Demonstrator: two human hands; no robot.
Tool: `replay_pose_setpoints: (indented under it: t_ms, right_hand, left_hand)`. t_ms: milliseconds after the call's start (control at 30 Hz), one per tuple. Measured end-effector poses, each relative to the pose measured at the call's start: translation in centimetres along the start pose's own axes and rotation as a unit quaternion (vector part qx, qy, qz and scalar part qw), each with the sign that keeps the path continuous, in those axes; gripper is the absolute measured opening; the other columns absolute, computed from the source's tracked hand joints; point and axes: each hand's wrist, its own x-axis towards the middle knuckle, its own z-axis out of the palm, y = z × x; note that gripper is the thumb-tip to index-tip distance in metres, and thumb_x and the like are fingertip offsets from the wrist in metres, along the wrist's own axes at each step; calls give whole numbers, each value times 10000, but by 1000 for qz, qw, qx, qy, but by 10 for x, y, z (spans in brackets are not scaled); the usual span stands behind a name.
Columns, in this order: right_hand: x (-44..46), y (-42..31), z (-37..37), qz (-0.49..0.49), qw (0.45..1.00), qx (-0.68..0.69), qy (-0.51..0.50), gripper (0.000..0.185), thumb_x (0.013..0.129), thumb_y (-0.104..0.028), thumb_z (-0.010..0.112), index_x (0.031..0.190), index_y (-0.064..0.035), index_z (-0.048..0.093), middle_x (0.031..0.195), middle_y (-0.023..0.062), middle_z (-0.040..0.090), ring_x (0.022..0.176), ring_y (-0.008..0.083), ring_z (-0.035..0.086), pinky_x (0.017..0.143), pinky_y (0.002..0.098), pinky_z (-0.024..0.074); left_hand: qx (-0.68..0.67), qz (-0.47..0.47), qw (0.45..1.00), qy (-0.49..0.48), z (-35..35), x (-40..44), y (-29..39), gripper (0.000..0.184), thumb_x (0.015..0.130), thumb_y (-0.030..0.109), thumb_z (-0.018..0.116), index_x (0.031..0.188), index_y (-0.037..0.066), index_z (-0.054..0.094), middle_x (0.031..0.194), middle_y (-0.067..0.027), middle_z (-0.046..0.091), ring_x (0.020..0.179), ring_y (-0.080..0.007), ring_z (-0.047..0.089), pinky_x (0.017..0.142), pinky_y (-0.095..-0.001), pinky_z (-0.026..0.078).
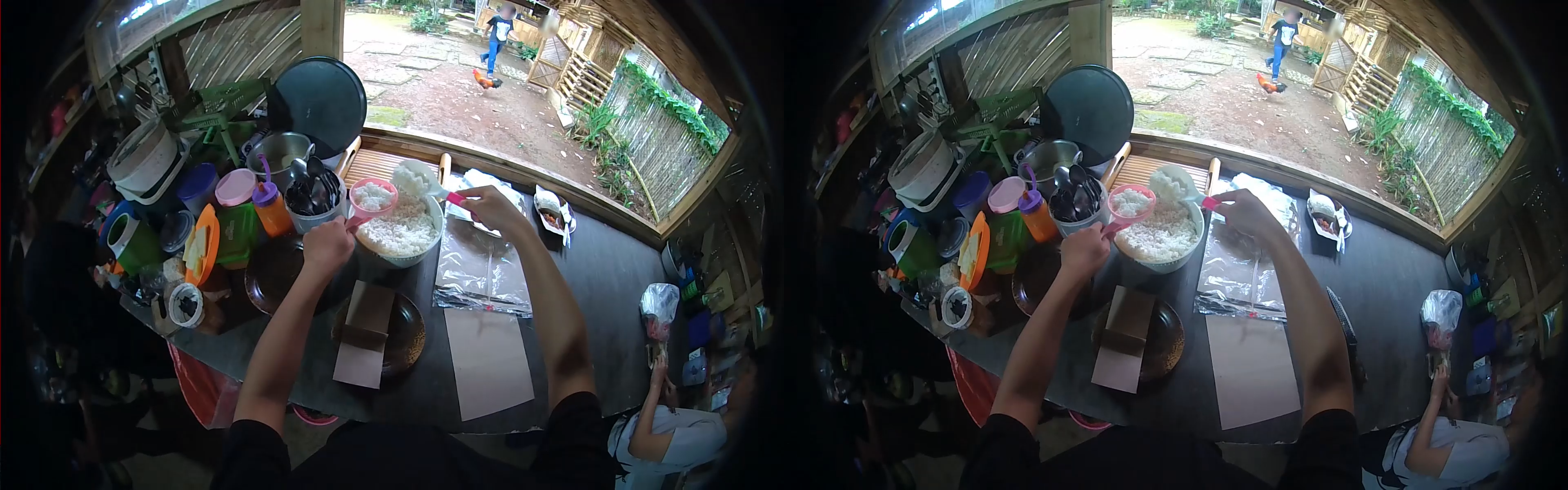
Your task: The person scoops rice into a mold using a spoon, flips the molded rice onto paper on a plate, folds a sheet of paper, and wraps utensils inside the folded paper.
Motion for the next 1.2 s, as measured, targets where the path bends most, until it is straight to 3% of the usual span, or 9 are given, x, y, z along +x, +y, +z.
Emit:
replay_pose_setpoints:
  t_ms: [67, 167, 200, 300, 433, 633, 733, 1033, 1200]
  right_hand:
    - [1, -1, 11, -9, 999, -39, 24, 363, 950, -233, 653, 1273, -72, 695, 701, 29, 632, 591, 87, 542, 533, 282, 441]
    - [-5, 2, 41, -175, 950, -216, 142, 411, 967, -289, 550, 1302, -69, 641, 1025, 206, 730, 863, 396, 710, 806, 492, 558]
    - [-30, -28, 46, -123, 946, -282, 107, 403, 972, -216, 524, 1341, -78, 604, 1045, 194, 728, 840, 385, 719, 793, 503, 572]
    - [-37, -10, 76, -250, 856, -421, 163, 473, 960, -74, 469, 1430, -100, 511, 949, 166, 717, 743, 352, 728, 671, 490, 587]
    - [-35, 0, 76, -261, 853, -419, 169, 502, 951, -79, 477, 1452, -113, 491, 959, 175, 713, 728, 369, 720, 669, 490, 589]
    - [-25, 1, 44, -230, 930, -186, 217, 395, 943, -160, 560, 1321, -74, 632, 902, 216, 727, 748, 395, 710, 712, 461, 574]
    - [-25, 0, 37, -169, 970, -91, 152, 360, 939, -206, 597, 1267, -81, 675, 868, 248, 713, 831, 406, 708, 769, 487, 560]
    - [-35, -22, 36, -183, 938, -236, 178, 337, 950, -215, 586, 1255, -113, 685, 913, 230, 723, 845, 413, 706, 786, 501, 563]
    - [-32, -18, 33, -164, 960, -176, 145, 336, 955, -212, 564, 1265, -143, 674, 904, 225, 724, 840, 416, 705, 789, 511, 563]
  left_hand:
    - [3, 11, 1000, 5, 2, 2, 4, 330, 979, 359, 558, 1010, 52, 673, 907, -188, 732, 876, -389, 718, 781, -520, 557]
    - [4, 17, 1000, 5, -2, 3, 12, 336, 979, 366, 561, 1010, 53, 678, 900, -186, 733, 869, -381, 721, 779, -513, 561]
    - [3, 16, 1000, 1, -3, 4, 15, 336, 980, 367, 561, 1016, 54, 680, 904, -184, 733, 870, -377, 722, 779, -511, 561]
    - [6, 17, 1000, -2, -4, 6, 21, 336, 981, 369, 564, 1024, 57, 682, 913, -181, 734, 875, -371, 723, 779, -510, 561]
    - [-2, 19, 1000, 1, 4, 9, 17, 397, 979, 430, 570, 1036, 55, 685, 921, -185, 731, 888, -388, 710, 791, -516, 542]
    - [1, 24, 1000, -1, 3, 8, 15, 397, 961, 447, 601, 1012, 67, 705, 915, -168, 738, 875, -360, 725, 772, -503, 560]
    - [5, 23, 1000, 3, -1, 7, 20, 376, 962, 427, 605, 1006, 68, 707, 901, -167, 738, 865, -358, 727, 767, -500, 561]
    - [7, 39, 999, 14, -6, 7, 25, 333, 960, 393, 611, 1007, 78, 707, 891, -163, 739, 854, -357, 728, 761, -497, 564]
    - [7, 41, 999, 7, -9, 7, 25, 337, 960, 396, 610, 1010, 77, 705, 888, -161, 740, 844, -355, 729, 748, -494, 566]
